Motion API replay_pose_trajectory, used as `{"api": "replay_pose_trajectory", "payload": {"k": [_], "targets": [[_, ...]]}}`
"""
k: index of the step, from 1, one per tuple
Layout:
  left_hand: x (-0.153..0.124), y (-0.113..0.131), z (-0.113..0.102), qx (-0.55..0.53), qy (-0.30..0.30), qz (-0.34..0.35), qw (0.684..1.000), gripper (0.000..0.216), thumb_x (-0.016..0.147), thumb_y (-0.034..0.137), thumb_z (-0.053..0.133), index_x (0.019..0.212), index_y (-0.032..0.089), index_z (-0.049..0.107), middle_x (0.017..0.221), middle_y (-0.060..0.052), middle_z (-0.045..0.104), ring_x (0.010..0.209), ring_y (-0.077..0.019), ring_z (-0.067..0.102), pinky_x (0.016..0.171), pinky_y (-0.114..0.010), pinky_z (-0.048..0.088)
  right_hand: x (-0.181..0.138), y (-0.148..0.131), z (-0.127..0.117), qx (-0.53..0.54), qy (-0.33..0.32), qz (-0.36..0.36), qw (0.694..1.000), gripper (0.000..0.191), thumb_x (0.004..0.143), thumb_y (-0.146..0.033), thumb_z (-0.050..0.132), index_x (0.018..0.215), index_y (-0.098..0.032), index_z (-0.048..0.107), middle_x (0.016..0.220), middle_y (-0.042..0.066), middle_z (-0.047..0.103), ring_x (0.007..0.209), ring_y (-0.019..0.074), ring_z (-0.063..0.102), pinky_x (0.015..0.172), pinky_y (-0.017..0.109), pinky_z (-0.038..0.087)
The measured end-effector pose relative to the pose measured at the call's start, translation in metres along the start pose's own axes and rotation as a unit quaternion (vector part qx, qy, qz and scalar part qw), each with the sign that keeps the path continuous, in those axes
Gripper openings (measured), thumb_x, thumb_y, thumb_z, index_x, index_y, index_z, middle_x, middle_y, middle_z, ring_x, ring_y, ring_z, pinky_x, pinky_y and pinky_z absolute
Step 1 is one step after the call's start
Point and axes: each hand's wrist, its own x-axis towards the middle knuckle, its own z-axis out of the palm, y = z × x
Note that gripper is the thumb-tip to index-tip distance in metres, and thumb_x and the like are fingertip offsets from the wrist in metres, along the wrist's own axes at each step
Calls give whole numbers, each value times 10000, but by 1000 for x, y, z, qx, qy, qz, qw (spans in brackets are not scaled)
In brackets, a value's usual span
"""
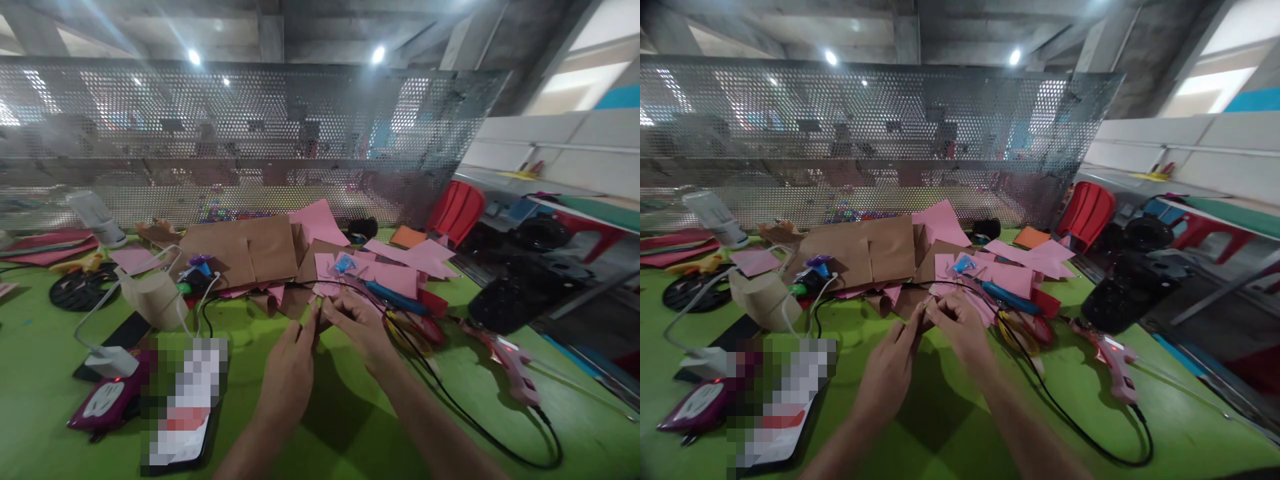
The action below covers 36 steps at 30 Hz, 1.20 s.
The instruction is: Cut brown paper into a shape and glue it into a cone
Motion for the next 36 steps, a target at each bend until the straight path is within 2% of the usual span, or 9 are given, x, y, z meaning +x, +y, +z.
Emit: {"api": "replay_pose_trajectory", "payload": {"k": [4,7,10,14,18,22,25,29,36], "targets": [[3,3,-8,-205,14,-77,976,492,959,344,419,1449,300,419,1102,-89,622,928,-230,578,825,-311,426,3,1,-6,-11,20,-5,1000,258,785,-373,671,599,-209,599,791,26,602,790,205,566,719,331,459],[7,0,-13,-321,17,-167,932,483,943,464,426,1330,212,571,859,-56,655,730,-190,555,669,-266,419,3,2,-10,-9,29,13,999,204,789,-344,648,636,-212,616,778,20,583,760,196,556,669,320,452],[10,-2,-14,-360,5,-186,914,475,915,478,470,1227,159,635,786,-43,646,660,-167,524,591,-247,388,4,2,-10,-10,27,12,1000,219,789,-341,646,624,-210,588,785,19,575,776,197,554,680,319,452],[11,0,-14,-388,8,-138,911,389,846,401,596,1151,171,671,958,-58,688,787,-170,570,728,-258,418,4,3,-8,-31,-17,-15,999,250,801,-347,659,619,-204,565,838,35,596,834,212,563,747,341,458],[10,-1,-13,-423,12,-192,886,315,850,459,581,819,160,677,645,7,559,588,-124,453,569,-231,339,3,0,-7,-61,-32,-34,997,194,761,-332,724,680,-205,602,996,67,632,876,221,581,740,342,463],[8,-3,-13,-472,26,-226,852,420,814,549,605,648,165,570,616,8,527,578,-115,436,548,-225,323,1,-3,-9,-59,-56,-49,996,166,752,-310,752,708,-208,629,1207,92,618,1139,279,551,947,427,421],[6,-3,-13,-464,33,-228,855,450,814,601,585,690,168,585,625,8,536,583,-118,445,548,-226,328,1,-1,-9,-55,-57,-64,995,157,754,-305,760,731,-217,633,1224,88,620,1156,279,545,989,450,393],[6,0,-14,-438,20,-200,876,479,852,619,524,706,167,591,629,10,527,580,-113,438,540,-225,320,3,2,-7,-50,-31,-66,996,154,775,-298,729,711,-218,613,1015,64,664,984,246,596,882,392,447],[8,2,-16,-427,-10,-150,891,345,848,482,600,865,147,681,664,6,564,584,-116,442,548,-218,334,2,3,-6,-1,-7,-38,999,142,770,-296,699,725,-218,590,962,57,642,918,228,600,800,356,489]]}}
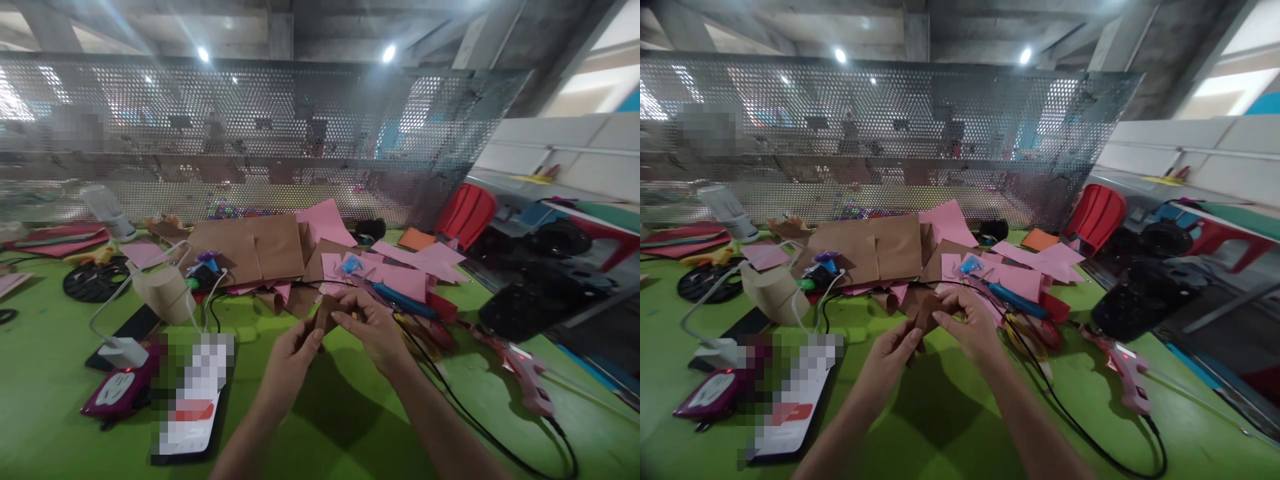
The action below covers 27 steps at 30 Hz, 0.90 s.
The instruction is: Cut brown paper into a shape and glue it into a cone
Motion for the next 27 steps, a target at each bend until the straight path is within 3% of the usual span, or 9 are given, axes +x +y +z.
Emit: {"api": "replay_pose_trajectory", "payload": {"k": [5,11,18,24,27], "targets": [[1,0,0,-6,-21,23,1000,357,838,425,629,1076,169,701,791,-21,640,700,-147,517,637,-223,381,-1,1,2,32,14,26,999,153,754,-284,706,720,-215,575,1026,70,650,950,235,611,814,373,500],[4,-9,-1,24,-5,2,1000,306,871,392,577,1008,148,700,682,10,575,574,-104,427,539,-207,329,-1,5,3,52,15,29,998,186,744,-305,722,734,-211,562,1039,85,648,964,244,609,811,380,504],[7,-12,-2,-31,-4,-20,999,385,851,392,593,1134,142,668,723,-16,635,549,-84,439,520,-191,342,-1,7,3,61,24,28,997,174,726,-274,740,731,-209,578,1020,61,638,980,234,591,841,355,468],[8,-12,0,-24,8,-11,1000,330,849,382,577,1030,130,689,682,-15,636,490,-71,405,479,-189,316,0,8,6,107,27,50,993,201,698,-288,764,734,-210,581,936,31,630,864,193,575,762,307,475],[7,-11,0,-2,22,-12,1000,304,851,386,559,947,129,689,655,-8,621,473,-72,392,460,-193,298,-1,4,6,108,32,57,992,230,688,-276,772,839,-222,607,898,18,623,854,184,579,748,292,479]]}}
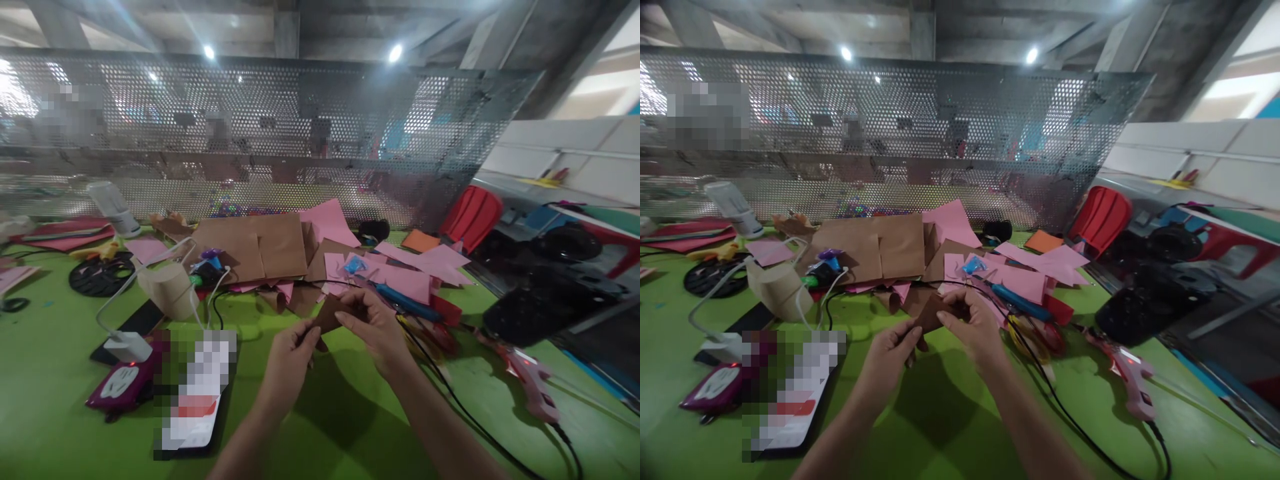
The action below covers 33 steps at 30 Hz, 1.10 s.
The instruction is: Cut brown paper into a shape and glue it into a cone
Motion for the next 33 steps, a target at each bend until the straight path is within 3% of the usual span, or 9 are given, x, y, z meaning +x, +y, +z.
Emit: {"api": "replay_pose_trajectory", "payload": {"k": [4,8,10,13,16,19,26,33], "targets": [[-1,3,0,44,4,4,999,309,863,373,523,949,132,695,641,-2,598,478,-80,395,461,-200,293,-1,-6,1,-3,-3,11,1000,436,675,-242,801,1064,-261,604,924,4,649,882,184,616,777,299,499],[-2,2,-1,62,-1,12,998,330,864,362,524,1027,139,703,659,-8,610,493,-88,399,471,-207,289,-1,-5,0,36,-79,90,992,241,698,-353,794,835,-197,670,769,23,690,734,215,670,757,386,542],[-2,1,-1,49,-9,3,999,354,865,386,535,1062,140,693,673,-12,621,502,-93,412,475,-207,301,0,-2,-1,30,-61,102,992,254,671,-378,812,756,-186,668,726,24,698,710,223,674,757,403,545],[-3,1,-2,26,-11,-7,1000,370,855,435,566,1035,135,688,679,-15,616,533,-101,440,486,-204,323,1,0,-4,-7,4,63,998,260,645,-373,831,747,-187,681,736,14,691,725,200,647,734,349,533],[-5,2,-2,-2,-7,-5,1000,335,825,429,624,981,139,685,694,-14,613,589,-110,485,509,-197,337,2,0,-6,-10,27,32,999,235,667,-369,816,742,-190,684,735,8,677,712,174,613,700,304,516],[-6,4,-2,-29,0,-7,1000,301,802,407,661,945,143,676,727,-24,634,637,-118,522,529,-192,350,2,-1,-6,-4,31,29,999,217,667,-345,816,743,-192,683,730,2,671,700,162,600,689,288,506],[-2,5,-2,-44,19,-12,999,280,827,416,620,878,142,641,689,-9,628,543,-81,446,507,-189,340,0,-6,-4,-8,23,24,999,178,681,-315,809,733,-194,689,708,-11,666,682,147,593,675,269,498],[-4,6,-3,-43,27,-14,999,248,822,406,623,809,158,612,678,1,623,540,-82,419,515,-197,327,-2,-8,-1,32,13,60,998,216,662,-345,827,735,-198,687,733,19,689,703,191,632,724,347,544]]}}
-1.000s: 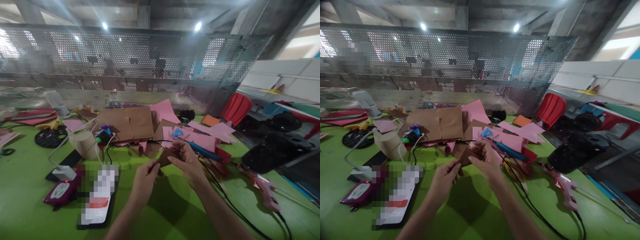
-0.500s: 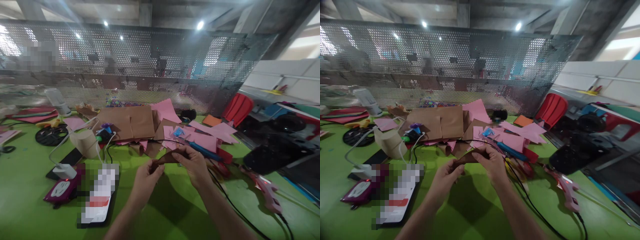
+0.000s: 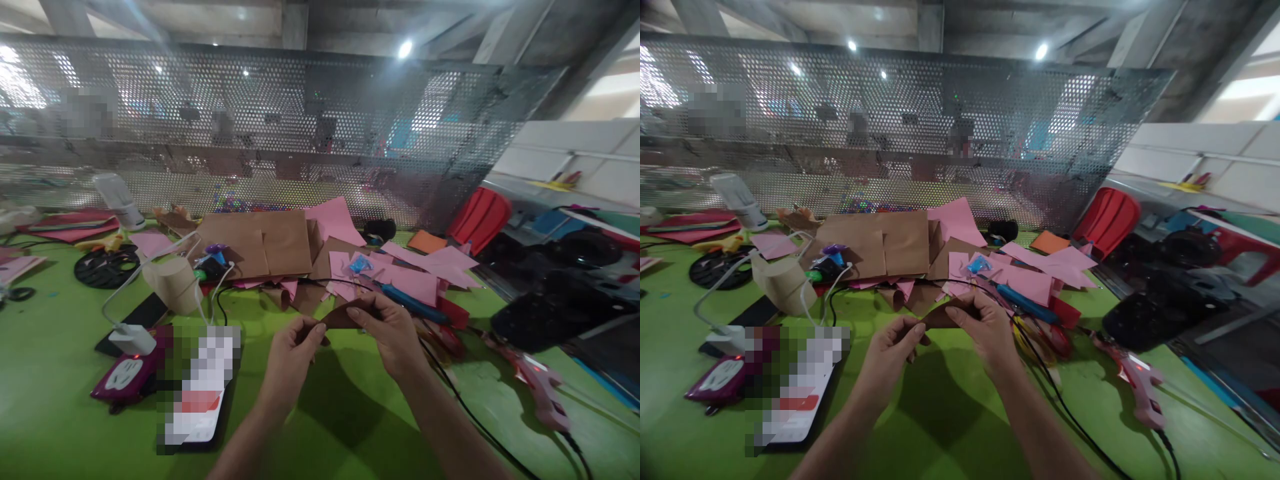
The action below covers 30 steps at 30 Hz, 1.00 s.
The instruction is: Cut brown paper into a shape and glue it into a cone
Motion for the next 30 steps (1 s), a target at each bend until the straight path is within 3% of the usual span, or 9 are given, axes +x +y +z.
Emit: {"api": "replay_pose_trajectory", "payload": {"k": [7,12,14,18,23,27,30], "targets": [[-2,2,0,26,6,25,999,226,834,363,594,711,178,550,637,31,533,599,-106,444,570,-208,340,1,3,-2,-25,13,-7,1000,221,648,-342,833,716,-196,681,709,-2,652,686,166,599,677,301,516],[-3,2,0,54,-56,17,997,233,861,390,566,872,167,635,814,-32,646,759,-163,558,686,-246,403,-3,-2,3,-38,-43,22,998,220,649,-347,826,707,-191,682,673,-4,666,653,171,629,666,322,543],[-2,0,1,78,-70,25,994,245,866,382,550,847,160,651,778,-36,646,735,-169,558,667,-252,397,-5,-2,6,-26,-64,30,997,229,644,-352,831,706,-191,680,655,-5,664,631,176,644,656,338,560],[0,-1,1,131,-52,29,989,255,853,333,524,679,164,601,598,0,569,598,-144,501,566,-240,329,-6,0,8,-8,-88,32,996,238,666,-367,823,722,-190,674,646,-1,662,599,177,649,636,352,572],[-2,6,0,130,6,32,991,266,851,382,535,694,174,593,567,11,563,556,-135,483,538,-233,310,-5,2,8,21,-49,13,998,365,648,-379,844,927,-211,680,861,27,687,804,194,650,707,317,541],[-4,6,1,117,35,42,992,242,852,375,537,715,183,591,591,11,577,550,-132,486,528,-228,321,-10,7,20,41,-69,72,994,414,583,-384,884,888,-193,679,751,9,674,722,182,625,704,311,507],[-4,4,2,134,43,55,989,243,854,366,531,710,181,594,595,6,585,543,-129,481,523,-224,328,-12,11,26,59,-53,77,994,423,564,-385,888,885,-190,692,761,15,684,704,180,609,684,308,489]]}}
